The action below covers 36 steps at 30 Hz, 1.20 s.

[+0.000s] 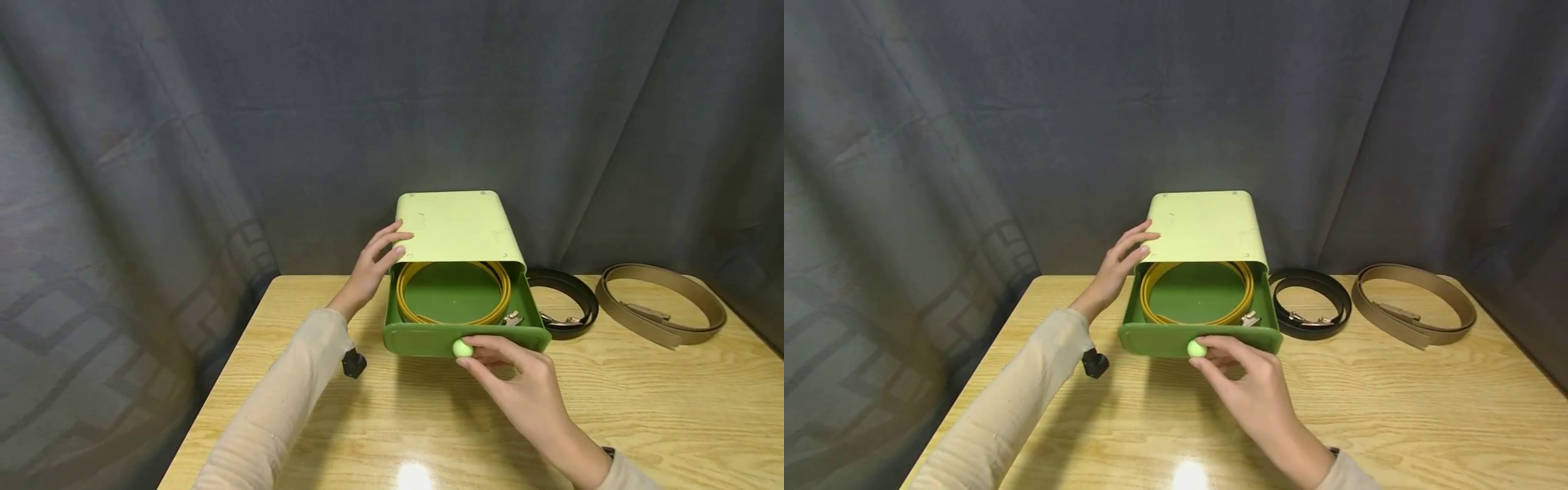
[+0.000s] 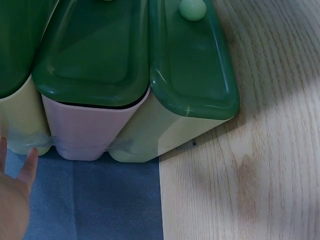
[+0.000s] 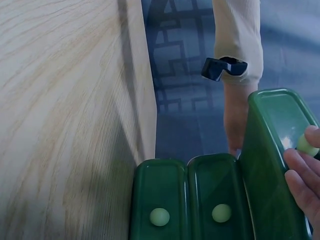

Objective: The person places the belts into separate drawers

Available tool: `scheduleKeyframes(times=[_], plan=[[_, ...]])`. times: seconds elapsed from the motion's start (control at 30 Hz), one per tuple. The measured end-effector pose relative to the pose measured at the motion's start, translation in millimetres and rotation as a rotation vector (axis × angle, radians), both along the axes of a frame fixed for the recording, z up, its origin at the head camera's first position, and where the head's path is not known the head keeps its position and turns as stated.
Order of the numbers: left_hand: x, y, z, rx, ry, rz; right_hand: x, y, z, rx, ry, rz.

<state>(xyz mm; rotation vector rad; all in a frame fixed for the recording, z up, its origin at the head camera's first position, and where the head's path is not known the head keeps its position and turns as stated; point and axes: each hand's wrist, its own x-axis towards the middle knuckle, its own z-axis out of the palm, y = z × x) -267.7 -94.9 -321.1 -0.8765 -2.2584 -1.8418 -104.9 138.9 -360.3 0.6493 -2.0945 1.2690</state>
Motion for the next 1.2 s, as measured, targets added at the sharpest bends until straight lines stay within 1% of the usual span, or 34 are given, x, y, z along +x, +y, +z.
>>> scheduleKeyframes(times=[0.07,0.1,0.17,0.3,0.33,0.47,0.63,0.7,0.93,1.03,1.1,1.2], plan=[[5.8,0,7.0,-0.002,-0.004,-0.005,-1.7,0,0.2,-0.002,0.007,-0.002],[5.8,1,7.4,-0.002,-0.006,-0.007,-2.7,-1,0.0,-0.003,0.016,-0.005],[2.2,1,3.6,-0.007,-0.002,-0.004,-4.8,-1,-0.7,-0.011,0.04,-0.008],[-10.1,0,-10.1,-0.004,0.002,0.003,-8.7,-1,-2.6,-0.025,0.07,-0.014],[-11.6,0,-12.1,-0.004,0.006,0.007,-9.5,-1,-2.9,-0.028,0.069,-0.016],[-14.2,0,-15.5,0.006,0.017,0.011,-11.7,-1,-3.7,-0.034,0.059,-0.019],[-13.8,1,-15.0,0.009,0.007,0.005,-13.2,-2,-3.3,-0.053,0.056,-0.005],[-11.9,1,-12.8,0.009,0.003,-0.002,-14.1,-2,-3.2,-0.06,0.057,-0.002],[12.8,3,11.9,-0.008,-0.011,-0.003,-18.5,-3,-4.4,-0.067,0.067,-0.003],[13.8,3,12.8,-0.005,-0.018,-0.001,-19.8,-3,-4.2,-0.066,0.068,-0.007],[8.2,2,7.4,0.007,-0.019,-0.006,-20.5,-3,-3.9,-0.064,0.068,-0.007],[-3.3,1,-4.2,0.019,-0.015,-0.011,-21.8,-3,-3.8,-0.061,0.07,-0.011]])
